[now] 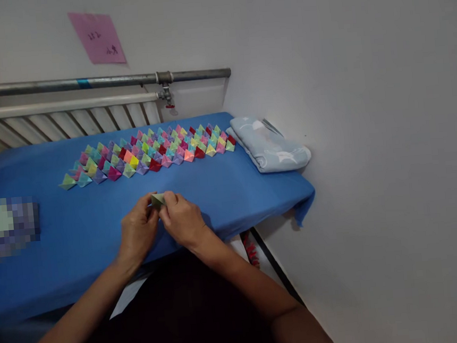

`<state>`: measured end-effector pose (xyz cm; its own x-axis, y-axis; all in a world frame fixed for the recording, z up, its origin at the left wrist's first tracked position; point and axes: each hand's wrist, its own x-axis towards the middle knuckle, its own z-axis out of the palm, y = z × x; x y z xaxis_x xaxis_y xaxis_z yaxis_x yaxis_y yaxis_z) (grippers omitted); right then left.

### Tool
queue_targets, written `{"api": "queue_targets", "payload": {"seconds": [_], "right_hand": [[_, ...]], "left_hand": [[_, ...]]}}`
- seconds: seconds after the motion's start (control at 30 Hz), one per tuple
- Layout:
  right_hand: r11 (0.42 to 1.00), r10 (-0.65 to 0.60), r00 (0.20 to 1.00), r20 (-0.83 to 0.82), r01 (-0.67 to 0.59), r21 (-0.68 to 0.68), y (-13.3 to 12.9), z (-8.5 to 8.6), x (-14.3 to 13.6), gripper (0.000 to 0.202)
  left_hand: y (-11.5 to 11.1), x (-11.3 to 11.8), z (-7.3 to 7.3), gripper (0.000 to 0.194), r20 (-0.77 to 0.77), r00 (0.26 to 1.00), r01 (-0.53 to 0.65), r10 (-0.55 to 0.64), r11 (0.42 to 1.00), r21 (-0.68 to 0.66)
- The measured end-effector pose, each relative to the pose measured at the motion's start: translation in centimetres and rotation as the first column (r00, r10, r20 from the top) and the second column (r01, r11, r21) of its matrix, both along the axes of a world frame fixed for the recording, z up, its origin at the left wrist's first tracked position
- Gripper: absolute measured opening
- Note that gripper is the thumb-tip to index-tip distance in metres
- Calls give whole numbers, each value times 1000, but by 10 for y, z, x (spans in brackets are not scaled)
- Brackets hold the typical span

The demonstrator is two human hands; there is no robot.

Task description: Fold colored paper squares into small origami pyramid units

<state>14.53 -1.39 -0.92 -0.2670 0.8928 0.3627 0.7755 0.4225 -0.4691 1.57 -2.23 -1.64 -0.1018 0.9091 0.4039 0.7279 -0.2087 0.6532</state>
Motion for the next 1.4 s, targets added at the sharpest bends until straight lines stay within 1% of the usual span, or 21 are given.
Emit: {"api": "queue_targets", "payload": {"seconds": [0.1, 0.2, 0.33, 0.43, 0.5, 0.6, 0.7, 0.77, 0.93, 1.03, 1.13, 1.23, 1.33, 1.4], "right_hand": [[1000, -1, 999, 38, 0, 8, 3, -3, 1, 18], [999, 4, 999, 35, -6, 46, 5, -7, 2, 21], [993, 15, 1000, -5, -14, 116, 6, -12, 5, 24], [989, 19, 998, -55, -11, 146, 8, -17, 7, 26], [988, 30, 993, -115, -12, 155, 8, -20, 7, 26], [983, 84, 964, -252, -39, 180, 8, -23, 8, 28], [977, 143, 894, -424, -57, 207, 7, -23, 8, 31], [981, 152, 834, -531, -62, 183, 5, -22, 8, 30], [994, 99, 691, -716, -98, 43, 1, -20, 7, 22], [989, 84, 611, -787, -146, -8, -1, -19, 7, 19], [973, 57, 545, -836, -218, -75, -4, -16, 7, 16], [952, 39, 524, -851, -277, -127, -8, -9, 9, 18], [935, 69, 535, -842, -329, -133, -10, -3, 11, 19], [926, 54, 520, -853, -346, -152, -9, 1, 11, 14]], "left_hand": [[3, 2, -1, 29, 74, 997, -16, 17, 1000, -15], [4, 3, 0, 26, 141, 989, -36, 41, 999, -32], [4, 3, 0, 20, 148, 988, -46, 51, 998, -42], [3, 4, -1, 17, 177, 984, -8, 17, 999, -53], [1, 6, 0, 17, 198, 980, 19, -10, 999, -46], [-3, 7, 2, 18, 238, 970, 45, -42, 999, -5], [-8, 7, 6, 20, 291, 952, 75, -91, 995, 64], [-10, 7, 8, 20, 330, 937, 92, -113, 993, 77], [-15, 5, 12, 18, 505, 855, 132, -123, 991, 18], [-19, 2, 15, 18, 563, 819, 145, -110, 989, -17], [-22, -2, 22, 21, 625, 775, 176, -100, 983, -61], [-23, -4, 28, 24, 702, 706, 214, -89, 973, -92], [-22, -4, 29, 28, 772, 634, 188, -53, 978, -87], [-21, -4, 28, 35, 803, 594, 180, -37, 980, -89]]}}
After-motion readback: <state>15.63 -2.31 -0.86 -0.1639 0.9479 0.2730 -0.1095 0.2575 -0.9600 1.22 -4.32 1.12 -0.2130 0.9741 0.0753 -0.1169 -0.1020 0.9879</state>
